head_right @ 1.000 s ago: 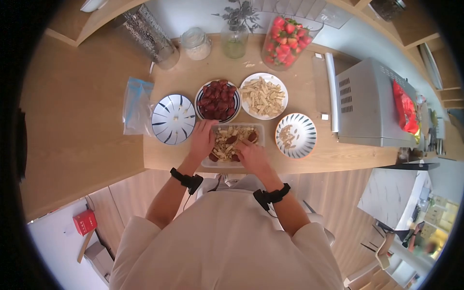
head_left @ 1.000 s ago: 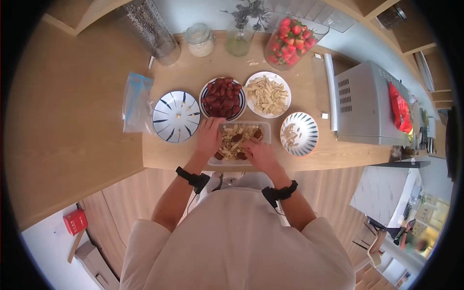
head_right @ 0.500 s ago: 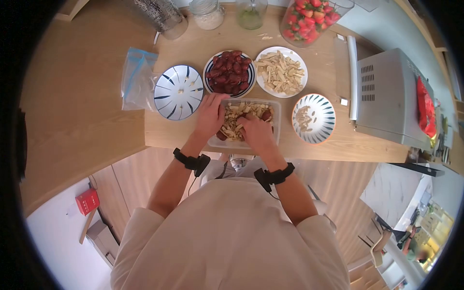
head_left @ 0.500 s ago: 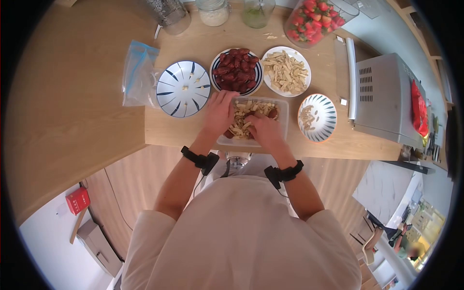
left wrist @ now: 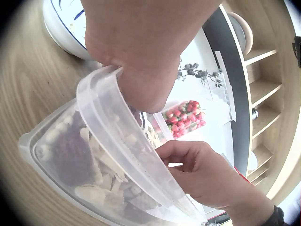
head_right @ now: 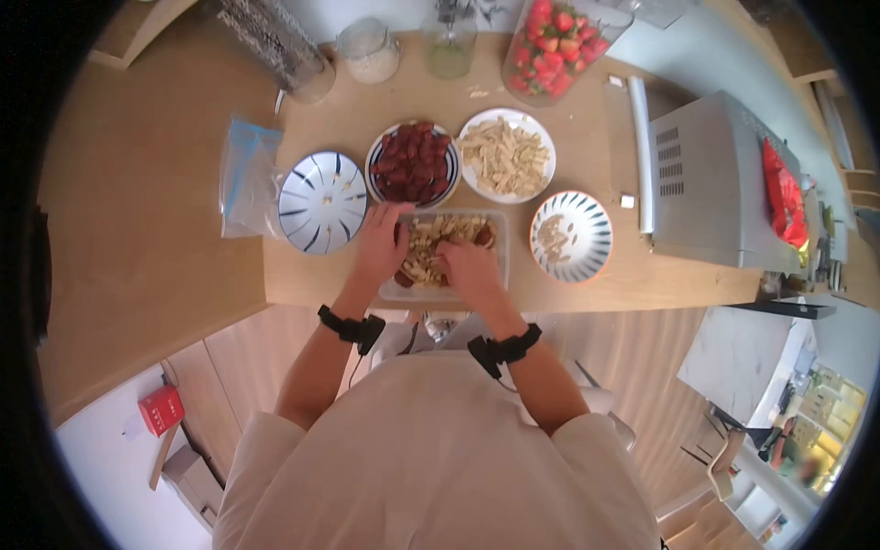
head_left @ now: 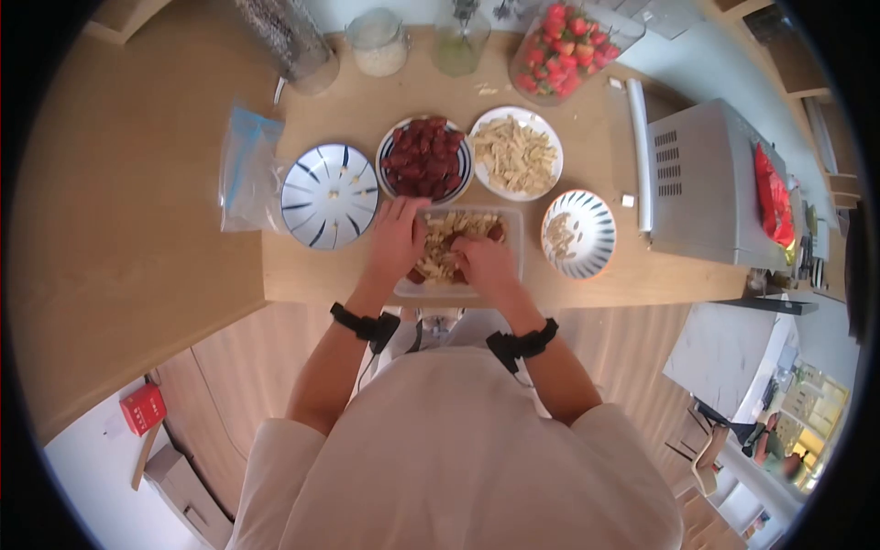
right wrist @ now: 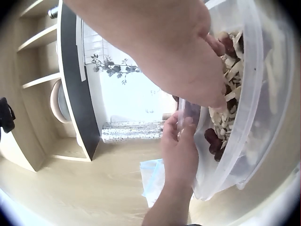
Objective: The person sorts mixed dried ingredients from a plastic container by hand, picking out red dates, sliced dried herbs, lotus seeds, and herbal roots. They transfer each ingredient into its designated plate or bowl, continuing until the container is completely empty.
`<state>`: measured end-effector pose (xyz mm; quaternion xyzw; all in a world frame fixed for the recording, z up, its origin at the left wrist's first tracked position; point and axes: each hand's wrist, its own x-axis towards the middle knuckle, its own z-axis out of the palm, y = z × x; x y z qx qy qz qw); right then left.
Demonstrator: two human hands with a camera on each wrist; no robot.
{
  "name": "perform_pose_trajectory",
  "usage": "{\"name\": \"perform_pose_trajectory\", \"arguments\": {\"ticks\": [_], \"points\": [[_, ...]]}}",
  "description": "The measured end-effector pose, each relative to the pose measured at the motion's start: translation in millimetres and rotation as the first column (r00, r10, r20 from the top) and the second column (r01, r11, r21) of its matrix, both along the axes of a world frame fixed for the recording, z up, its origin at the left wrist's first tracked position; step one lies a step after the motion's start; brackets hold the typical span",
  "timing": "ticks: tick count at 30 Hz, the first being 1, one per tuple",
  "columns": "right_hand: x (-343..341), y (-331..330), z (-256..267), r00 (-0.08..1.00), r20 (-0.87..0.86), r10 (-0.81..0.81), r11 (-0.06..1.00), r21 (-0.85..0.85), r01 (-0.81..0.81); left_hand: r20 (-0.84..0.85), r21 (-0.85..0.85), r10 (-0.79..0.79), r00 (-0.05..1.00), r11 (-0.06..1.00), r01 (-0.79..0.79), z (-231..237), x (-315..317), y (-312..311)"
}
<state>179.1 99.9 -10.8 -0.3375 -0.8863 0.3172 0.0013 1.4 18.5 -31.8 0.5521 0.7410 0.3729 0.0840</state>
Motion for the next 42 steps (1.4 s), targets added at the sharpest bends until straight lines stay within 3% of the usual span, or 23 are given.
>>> {"name": "perform_pose_trajectory", "arguments": {"ticks": [14,20,22,25,29,31,34,38,40,42], "points": [[13,23,14,0.99,-0.131,-0.058,0.998,0.008,0.059,0.008,-0.03,-0.002,1.0,1.0,0.002,11,2,0],[8,68,32,0.872,-0.41,-0.269,0.949,0.044,0.313,0.025,-0.062,-0.026,0.999,0.998,0.027,13,3,0],[6,90,43,0.809,-0.51,-0.293,0.896,0.149,0.418,-0.003,-0.035,-0.027,1.0,0.999,0.027,12,2,-1],[5,121,37,0.81,-0.493,-0.317,0.857,0.216,0.467,0.001,-0.043,-0.032,0.999,0.999,0.032,12,2,-1],[2,137,32,0.818,-0.446,-0.364,0.861,0.174,0.478,0.016,-0.065,-0.044,0.999,0.997,0.045,13,1,-2],[1,133,34,0.87,-0.266,-0.415,0.868,0.172,0.466,0.024,-0.075,-0.037,0.999,0.996,0.038,13,2,-2],[1,115,42,0.869,-0.264,-0.418,0.882,0.112,0.458,0.018,-0.072,-0.041,0.999,0.997,0.042,15,2,-2],[10,80,31,0.848,-0.44,-0.294,0.905,0.158,0.395,0.003,-0.053,-0.038,0.999,0.998,0.038,13,4,-3],[18,59,48,0.951,-0.252,-0.18,0.979,-0.139,0.149,-0.006,-0.043,-0.035,0.999,0.998,0.035,12,3,-2],[26,39,51,0.979,-0.181,-0.091,0.981,-0.183,0.058,-0.006,-0.052,-0.033,0.999,0.998,0.032,12,2,-1]]}}
